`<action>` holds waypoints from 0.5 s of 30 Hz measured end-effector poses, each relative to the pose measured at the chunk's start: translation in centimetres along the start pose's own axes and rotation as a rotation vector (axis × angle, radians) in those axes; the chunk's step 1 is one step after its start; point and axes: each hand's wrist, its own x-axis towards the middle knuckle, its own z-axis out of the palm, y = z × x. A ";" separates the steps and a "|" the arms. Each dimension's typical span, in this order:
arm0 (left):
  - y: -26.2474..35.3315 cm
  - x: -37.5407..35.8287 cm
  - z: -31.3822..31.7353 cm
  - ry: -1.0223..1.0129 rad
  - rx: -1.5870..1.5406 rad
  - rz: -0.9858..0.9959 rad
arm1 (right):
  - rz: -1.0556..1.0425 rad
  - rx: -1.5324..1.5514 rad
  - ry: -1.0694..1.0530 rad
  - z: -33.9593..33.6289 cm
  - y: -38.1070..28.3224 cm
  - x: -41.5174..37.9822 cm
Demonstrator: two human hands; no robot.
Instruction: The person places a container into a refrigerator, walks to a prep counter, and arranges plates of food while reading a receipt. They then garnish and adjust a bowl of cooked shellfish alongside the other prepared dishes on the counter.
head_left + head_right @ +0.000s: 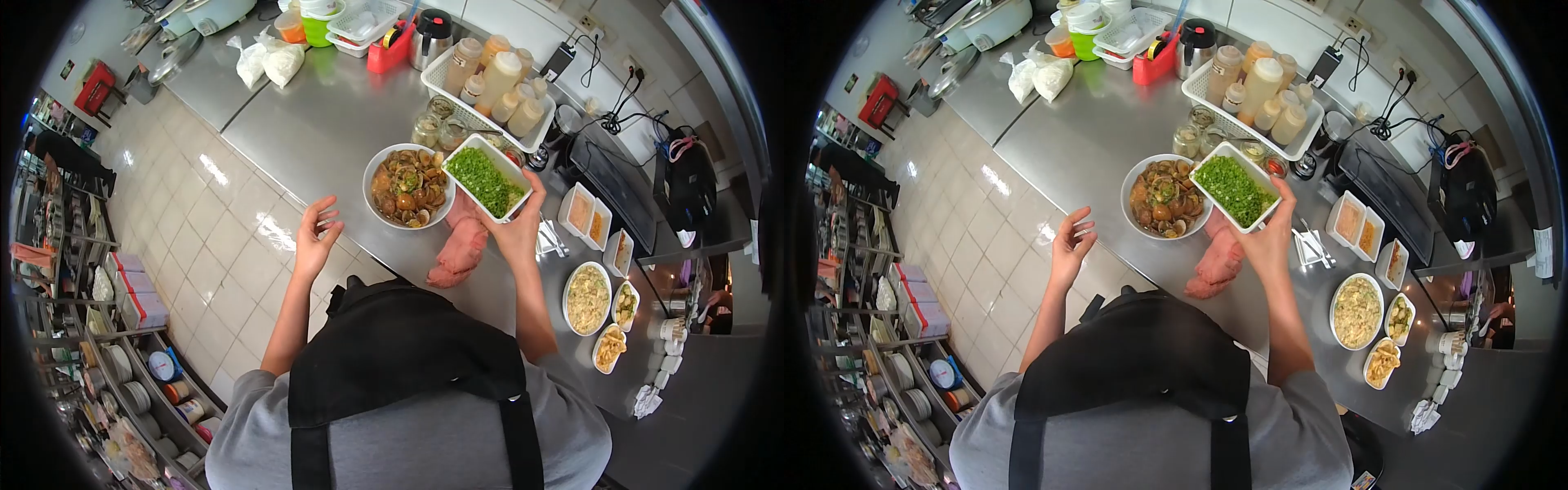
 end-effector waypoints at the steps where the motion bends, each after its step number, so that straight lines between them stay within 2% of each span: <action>1: -0.1 0.0 0.0 -0.005 0.002 0.000 | 0.000 -0.019 -0.003 0.0 0.3 0.1; 6: -0.2 0.0 0.5 0.014 -0.043 0.002 | 0.064 -0.006 -0.016 0.0 2.3 -0.3; 8: -0.5 0.0 0.5 0.006 -0.047 0.005 | 0.102 0.214 -0.019 -0.1 4.1 -0.7; 9: -0.6 0.1 0.6 0.001 -0.053 0.007 | 0.188 0.320 -0.039 -0.2 4.3 -1.2; 10: -0.8 0.3 0.8 -0.029 -0.059 0.012 | 0.194 0.306 -0.013 -0.1 5.1 -1.7; 13: -0.5 0.4 1.0 -0.007 -0.053 -0.026 | 0.437 0.780 -0.080 -0.1 6.0 -3.0; 15: -0.6 0.5 1.2 -0.021 -0.056 -0.031 | 0.431 0.876 -0.026 -0.5 6.1 -3.6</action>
